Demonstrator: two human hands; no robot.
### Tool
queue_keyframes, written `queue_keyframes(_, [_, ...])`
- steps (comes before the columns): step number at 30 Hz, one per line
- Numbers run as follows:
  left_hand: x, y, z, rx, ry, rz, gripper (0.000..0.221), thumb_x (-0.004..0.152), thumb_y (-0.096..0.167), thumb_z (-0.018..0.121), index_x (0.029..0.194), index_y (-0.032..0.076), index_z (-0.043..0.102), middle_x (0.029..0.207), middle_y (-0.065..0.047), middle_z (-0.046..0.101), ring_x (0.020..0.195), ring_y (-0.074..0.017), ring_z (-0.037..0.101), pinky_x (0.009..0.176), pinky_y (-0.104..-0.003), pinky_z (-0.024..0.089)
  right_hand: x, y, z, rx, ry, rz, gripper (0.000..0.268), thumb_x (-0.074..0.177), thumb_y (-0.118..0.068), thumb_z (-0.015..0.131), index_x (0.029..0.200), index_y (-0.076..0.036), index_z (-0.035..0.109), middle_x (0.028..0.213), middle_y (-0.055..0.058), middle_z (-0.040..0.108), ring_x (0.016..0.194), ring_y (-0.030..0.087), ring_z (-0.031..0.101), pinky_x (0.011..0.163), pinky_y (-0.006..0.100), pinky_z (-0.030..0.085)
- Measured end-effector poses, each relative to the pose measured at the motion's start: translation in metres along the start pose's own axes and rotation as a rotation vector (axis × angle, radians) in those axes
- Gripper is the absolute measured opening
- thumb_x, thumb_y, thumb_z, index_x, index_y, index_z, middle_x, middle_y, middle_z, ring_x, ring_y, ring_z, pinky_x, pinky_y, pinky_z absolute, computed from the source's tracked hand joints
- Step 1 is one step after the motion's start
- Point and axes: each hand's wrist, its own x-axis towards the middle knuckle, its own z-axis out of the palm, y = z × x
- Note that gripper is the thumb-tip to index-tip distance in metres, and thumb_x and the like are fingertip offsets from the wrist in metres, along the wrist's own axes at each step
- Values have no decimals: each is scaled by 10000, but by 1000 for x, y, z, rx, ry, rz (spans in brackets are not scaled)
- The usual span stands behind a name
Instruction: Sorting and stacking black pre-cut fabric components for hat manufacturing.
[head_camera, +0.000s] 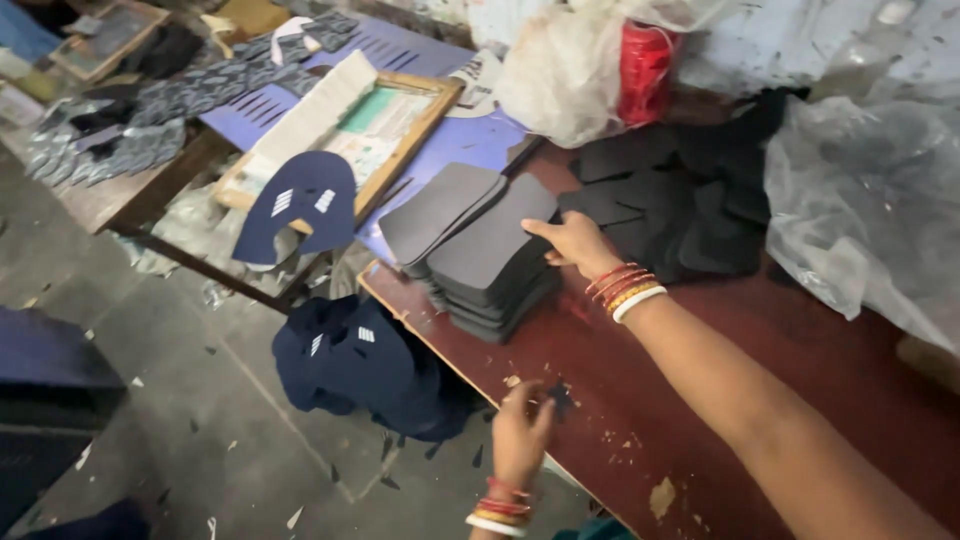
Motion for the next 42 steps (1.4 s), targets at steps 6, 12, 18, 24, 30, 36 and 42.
queue_keyframes(6, [14,-29,37,955,61,458,298,823,249,726,1076,94,697,990,-153,716,789,-329,711,656,-418,577,23,31,-107,-709,234,-194,642,978,-660,500,820,-79,723,750,155,724,738,325,719,731,464,538])
queue_keyframes(12, [25,-44,37,1132,83,344,257,880,371,693,966,130,681,970,-97,716,710,-274,719,576,-399,588,34,86,-307,-1230,594,-150,529,1074,-554,500,1011,-117,791,966,192,733,907,459,680,792,574,526])
queue_keyframes(18, [25,-66,39,1131,220,458,240,765,340,716,911,151,696,971,-85,723,747,-284,731,587,-388,581,-24,55,-470,-2036,413,205,707,727,-728,739,1231,-234,762,1388,33,663,1337,305,576,1090,782,283])
queue_keyframes(24, [29,-79,34,1140,179,372,181,793,312,722,895,163,740,910,-106,746,766,-296,745,621,-393,604,-6,51,-547,-1838,660,-176,470,779,-421,671,1177,-173,689,1355,118,579,1291,357,503,1066,672,293])
queue_keyframes(30, [31,-90,32,1209,179,380,241,762,297,720,871,82,724,938,-216,735,775,-344,746,603,-424,617,9,58,-490,-1529,673,-684,205,965,-147,640,1075,6,723,1125,194,691,1025,362,608,967,451,487])
queue_keyframes(36, [35,-126,16,1160,51,307,306,743,249,732,1005,94,762,962,-202,723,752,-366,741,596,-442,619,69,64,-397,-1467,47,-349,1048,627,-432,865,1517,-124,406,1442,265,486,1330,445,451,1091,529,392])
queue_keyframes(42, [34,-169,9,1121,23,309,294,719,241,737,967,86,765,972,-208,735,802,-340,760,741,-421,634,73,16,-387,-1482,162,-254,1284,507,-422,961,1595,-263,299,1566,234,318,1445,458,341,1186,521,345])
